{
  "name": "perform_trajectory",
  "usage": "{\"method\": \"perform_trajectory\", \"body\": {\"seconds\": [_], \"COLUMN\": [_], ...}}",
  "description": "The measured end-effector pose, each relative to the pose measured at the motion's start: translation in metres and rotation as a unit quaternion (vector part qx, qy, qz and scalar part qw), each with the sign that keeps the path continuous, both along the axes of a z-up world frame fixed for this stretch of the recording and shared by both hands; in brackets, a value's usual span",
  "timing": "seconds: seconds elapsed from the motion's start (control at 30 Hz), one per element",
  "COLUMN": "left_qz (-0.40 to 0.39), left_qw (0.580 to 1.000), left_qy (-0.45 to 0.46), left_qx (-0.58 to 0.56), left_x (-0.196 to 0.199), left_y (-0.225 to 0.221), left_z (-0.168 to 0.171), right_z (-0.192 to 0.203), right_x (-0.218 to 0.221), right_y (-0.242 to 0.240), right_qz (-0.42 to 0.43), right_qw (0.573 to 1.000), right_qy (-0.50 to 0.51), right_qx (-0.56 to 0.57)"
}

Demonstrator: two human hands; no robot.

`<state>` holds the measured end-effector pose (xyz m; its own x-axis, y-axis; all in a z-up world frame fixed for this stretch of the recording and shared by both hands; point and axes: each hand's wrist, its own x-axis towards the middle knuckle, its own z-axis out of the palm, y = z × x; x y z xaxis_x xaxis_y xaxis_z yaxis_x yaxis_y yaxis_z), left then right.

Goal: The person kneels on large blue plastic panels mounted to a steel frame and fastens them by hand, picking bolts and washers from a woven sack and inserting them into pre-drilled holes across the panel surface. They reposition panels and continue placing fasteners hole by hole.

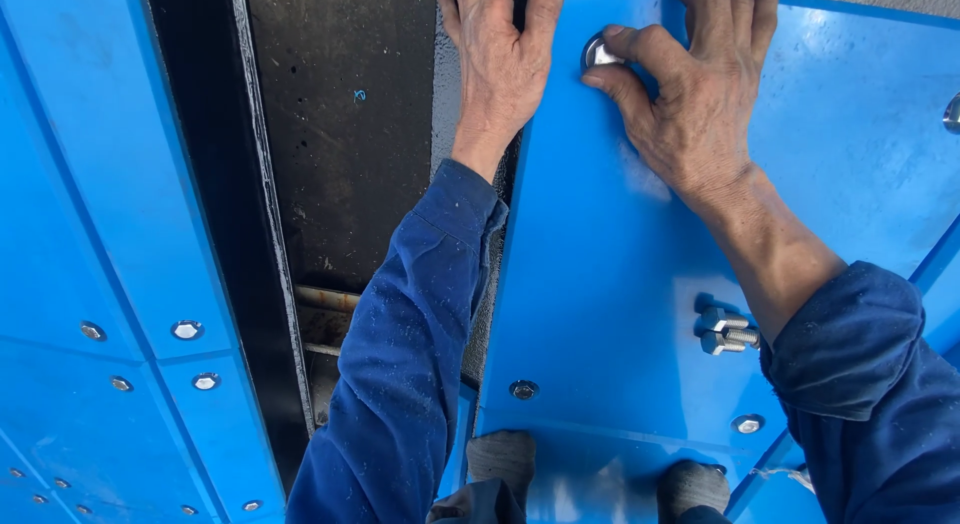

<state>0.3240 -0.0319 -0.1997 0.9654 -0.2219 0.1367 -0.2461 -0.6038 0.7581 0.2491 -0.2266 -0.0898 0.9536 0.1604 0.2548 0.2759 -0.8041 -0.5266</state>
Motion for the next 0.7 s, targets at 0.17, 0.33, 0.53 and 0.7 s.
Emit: {"method": "perform_trajectory", "body": {"seconds": [0.17,0.33,0.53,0.7], "left_qz": [0.0,-0.004,-0.002,0.004], "left_qw": [0.999,0.997,1.0,1.0], "left_qy": [-0.016,0.068,-0.01,-0.02], "left_qx": [-0.029,-0.041,-0.013,-0.012], "left_x": [0.006,0.0,0.003,0.007], "left_y": [-0.002,0.001,0.0,-0.001], "left_z": [0.008,0.0,-0.002,0.005], "right_z": [0.013,-0.003,-0.006,-0.002], "right_x": [0.005,0.0,-0.001,0.004], "right_y": [-0.001,0.007,0.014,0.015], "right_qz": [0.043,-0.009,-0.023,0.007], "right_qw": [0.999,0.999,0.999,0.996], "right_qy": [0.013,0.042,-0.013,-0.072], "right_qx": [-0.004,0.016,-0.025,-0.049]}}
